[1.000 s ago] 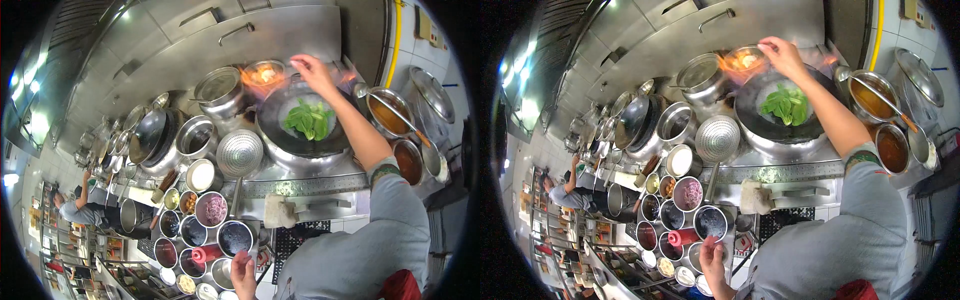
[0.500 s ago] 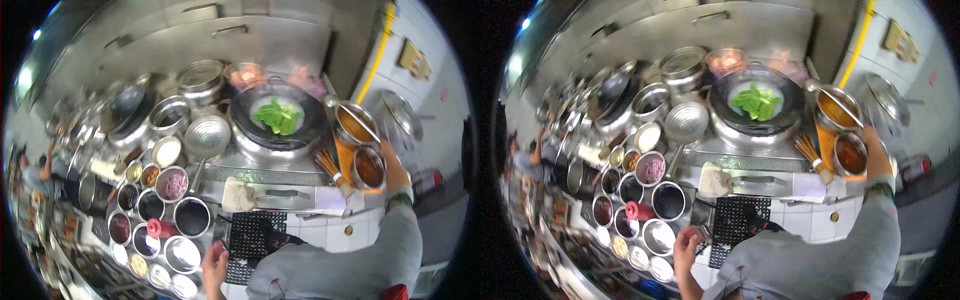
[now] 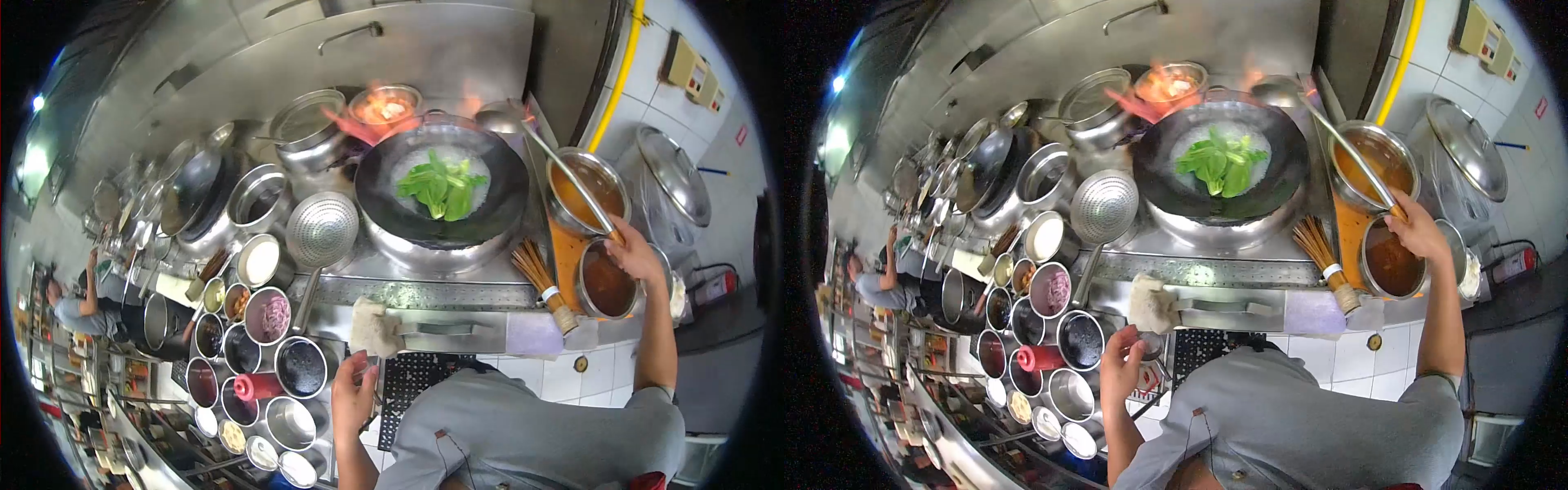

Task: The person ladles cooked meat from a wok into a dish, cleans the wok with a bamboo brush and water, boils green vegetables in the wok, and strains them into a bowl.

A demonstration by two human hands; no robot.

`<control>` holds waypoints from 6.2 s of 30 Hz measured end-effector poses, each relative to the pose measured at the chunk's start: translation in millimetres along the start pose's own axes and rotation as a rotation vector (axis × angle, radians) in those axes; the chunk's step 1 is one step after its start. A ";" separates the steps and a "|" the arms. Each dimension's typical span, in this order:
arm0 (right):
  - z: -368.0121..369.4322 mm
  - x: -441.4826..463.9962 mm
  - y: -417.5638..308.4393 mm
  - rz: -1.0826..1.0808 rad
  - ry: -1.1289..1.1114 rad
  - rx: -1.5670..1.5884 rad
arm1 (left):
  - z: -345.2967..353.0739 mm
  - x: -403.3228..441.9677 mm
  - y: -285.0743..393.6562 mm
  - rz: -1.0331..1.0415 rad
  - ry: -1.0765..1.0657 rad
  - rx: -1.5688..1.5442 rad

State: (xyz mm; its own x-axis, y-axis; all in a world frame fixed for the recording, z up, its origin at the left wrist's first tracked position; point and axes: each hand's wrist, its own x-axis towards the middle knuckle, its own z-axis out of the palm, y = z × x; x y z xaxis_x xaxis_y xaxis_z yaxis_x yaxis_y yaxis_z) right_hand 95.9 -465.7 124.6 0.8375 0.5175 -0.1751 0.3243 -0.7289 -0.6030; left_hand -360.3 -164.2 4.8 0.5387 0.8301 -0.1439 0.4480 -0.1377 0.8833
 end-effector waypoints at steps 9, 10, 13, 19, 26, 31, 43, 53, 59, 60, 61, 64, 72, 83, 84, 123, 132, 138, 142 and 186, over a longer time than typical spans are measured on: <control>55.7 49.5 -49.2 -0.264 -0.137 -0.241 | 13.8 19.0 14.3 -0.098 0.047 0.054; 74.4 61.2 -32.5 -0.334 -0.082 -0.187 | 13.6 21.8 16.3 -0.106 0.055 0.064; 105.9 58.5 -37.8 -0.250 -0.048 -0.125 | 4.7 19.2 -19.7 -0.083 0.125 0.062; 130.0 31.9 -106.7 0.401 -0.409 1.141 | -11.4 40.3 -34.7 -0.045 0.167 0.054; 119.5 7.4 -100.8 0.375 -0.689 1.502 | -26.3 54.9 -20.7 0.007 0.071 0.095; 104.3 -22.5 -122.9 0.167 -0.506 0.834 | -31.6 59.7 -35.2 0.051 0.055 0.078; 141.0 41.9 -135.6 -0.353 -0.161 0.241 | -57.9 61.4 -42.0 0.207 0.248 0.308; 300.0 306.7 -363.3 -0.305 -0.385 0.484 | -70.6 21.6 -30.7 0.118 0.434 0.336; 338.1 378.5 -413.2 0.404 -1.058 1.655 | -62.0 -44.2 -34.2 -0.244 0.582 0.169; 322.0 357.9 -411.8 0.469 -1.204 2.005 | -59.6 -46.9 -35.5 -0.244 0.560 0.155; 323.5 369.5 -402.6 0.471 -1.388 2.173 | -55.7 -46.8 -39.2 -0.246 0.542 0.139; 310.1 418.3 -376.1 0.195 -1.065 2.428 | -38.2 -31.1 -47.4 -0.215 0.481 0.031; 232.8 670.3 -287.0 -0.211 -1.199 1.480 | 10.2 49.9 -77.6 0.031 0.334 0.110; 126.4 300.2 -225.2 -0.299 0.012 -0.042 | 49.3 110.3 -84.6 -0.205 -0.065 -0.148; 115.2 278.4 -201.9 -0.309 -0.019 0.046 | 55.2 113.8 -90.4 -0.193 -0.075 -0.135; 73.7 7.6 -61.8 -0.234 -0.248 -0.072 | 189.5 184.4 105.2 -0.604 -0.485 -1.058; 45.7 91.4 -88.1 -0.474 0.176 -0.166 | 128.6 143.8 71.4 -0.616 -0.511 -1.153; 12.9 128.1 -107.5 -0.512 -0.020 -0.374 | 75.0 133.0 78.4 -0.671 -0.552 -1.252; -9.1 87.9 -167.5 -0.345 -0.149 -0.349 | 48.6 126.0 70.8 -0.680 -0.514 -1.296; 342.2 372.9 -433.8 -0.310 -0.422 0.345 | 151.9 201.9 67.3 -0.483 -0.570 -1.052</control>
State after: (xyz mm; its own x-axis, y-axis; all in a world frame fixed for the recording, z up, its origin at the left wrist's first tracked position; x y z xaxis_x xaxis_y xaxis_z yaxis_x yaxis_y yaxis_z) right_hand 117.0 196.8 54.5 0.4585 0.8655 -0.2017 0.3048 -0.3663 -0.8792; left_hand -113.0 -88.0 -32.6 0.8240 0.2938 -0.4845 0.0477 0.8161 0.5760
